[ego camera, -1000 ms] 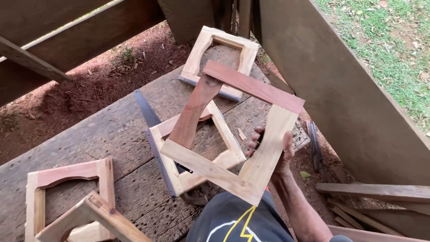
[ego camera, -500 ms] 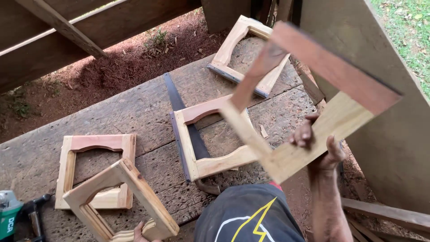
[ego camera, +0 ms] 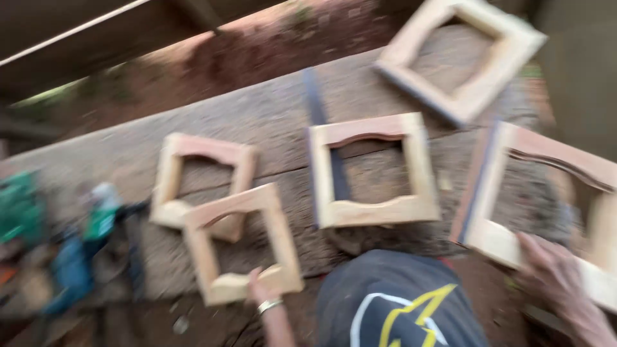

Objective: Organizing and inspecting wooden frames on a workbench.

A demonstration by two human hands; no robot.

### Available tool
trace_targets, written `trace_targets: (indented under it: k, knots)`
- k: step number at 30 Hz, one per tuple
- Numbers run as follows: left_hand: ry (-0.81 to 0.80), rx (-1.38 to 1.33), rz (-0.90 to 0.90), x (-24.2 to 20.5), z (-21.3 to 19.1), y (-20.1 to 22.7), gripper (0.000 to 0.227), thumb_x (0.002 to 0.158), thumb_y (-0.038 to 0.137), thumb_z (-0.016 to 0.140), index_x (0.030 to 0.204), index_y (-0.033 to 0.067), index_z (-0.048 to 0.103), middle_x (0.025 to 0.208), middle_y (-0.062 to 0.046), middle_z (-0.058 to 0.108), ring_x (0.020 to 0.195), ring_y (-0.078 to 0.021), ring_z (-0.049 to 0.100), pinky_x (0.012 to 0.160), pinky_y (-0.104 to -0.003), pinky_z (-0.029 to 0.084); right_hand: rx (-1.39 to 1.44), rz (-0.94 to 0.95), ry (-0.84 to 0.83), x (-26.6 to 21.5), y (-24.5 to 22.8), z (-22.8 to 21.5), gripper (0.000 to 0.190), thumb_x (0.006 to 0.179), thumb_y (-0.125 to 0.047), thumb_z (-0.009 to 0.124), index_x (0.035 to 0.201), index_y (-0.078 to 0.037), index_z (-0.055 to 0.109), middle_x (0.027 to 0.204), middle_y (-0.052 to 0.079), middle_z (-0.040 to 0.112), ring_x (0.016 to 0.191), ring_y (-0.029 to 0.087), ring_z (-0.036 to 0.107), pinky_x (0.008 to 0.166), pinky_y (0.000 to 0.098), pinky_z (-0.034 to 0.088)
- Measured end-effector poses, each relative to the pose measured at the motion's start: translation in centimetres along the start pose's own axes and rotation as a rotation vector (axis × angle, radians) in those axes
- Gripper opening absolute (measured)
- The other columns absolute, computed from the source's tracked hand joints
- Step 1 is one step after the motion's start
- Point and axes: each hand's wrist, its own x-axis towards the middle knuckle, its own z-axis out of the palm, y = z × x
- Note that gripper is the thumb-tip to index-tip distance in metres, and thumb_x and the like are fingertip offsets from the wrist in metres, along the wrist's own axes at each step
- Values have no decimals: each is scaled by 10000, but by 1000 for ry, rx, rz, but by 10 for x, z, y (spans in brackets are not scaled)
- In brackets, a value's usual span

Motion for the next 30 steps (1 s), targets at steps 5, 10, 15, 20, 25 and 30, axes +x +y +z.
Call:
trace_targets:
  k: [5,10,15,20,25,30]
  knots:
    - [421,376,123,-129,44,35,794,612,126,885,1243,-65,440,1140,-278,604,891,-386,696,759,-464,676,724,491,-182,-88,209,228,310,1176,-236,623,1074,55,595,864,218,534,691,357,522,627,460,429]
    - [353,482,290,-112,39,2,854,551,256,928,1223,-50,499,1140,-255,608,912,-354,647,761,-546,592,301,155,-167,-45,166,210,651,743,-301,823,1266,-9,568,996,157,607,847,302,624,737,395,530]
    - [360,566,266,-88,20,5,844,487,300,928,1120,-88,527,1062,-271,640,871,-390,680,721,-515,626,-167,-13,-175,2,68,123,951,508,-327,914,1369,-128,563,1152,71,623,1035,255,641,899,358,573]
    - [387,269,328,-84,21,8,685,469,186,905,964,-138,561,1022,-229,669,769,-333,684,607,-493,661,-457,41,-273,21,4,65,954,594,-584,845,1412,-184,560,1203,35,575,1095,204,563,955,411,531]
    - [324,178,336,-87,37,4,600,500,189,910,891,-54,524,975,-166,652,700,-268,649,608,-470,652,16,-44,193,66,-29,65,663,668,-612,778,1024,-63,669,970,89,616,867,229,612,726,387,553]
    - [430,417,456,-81,32,11,694,614,276,988,982,-95,532,962,-211,634,694,-263,626,597,-459,605,122,-28,255,141,-127,58,577,828,-484,761,1098,10,636,983,164,596,912,300,606,761,404,539]
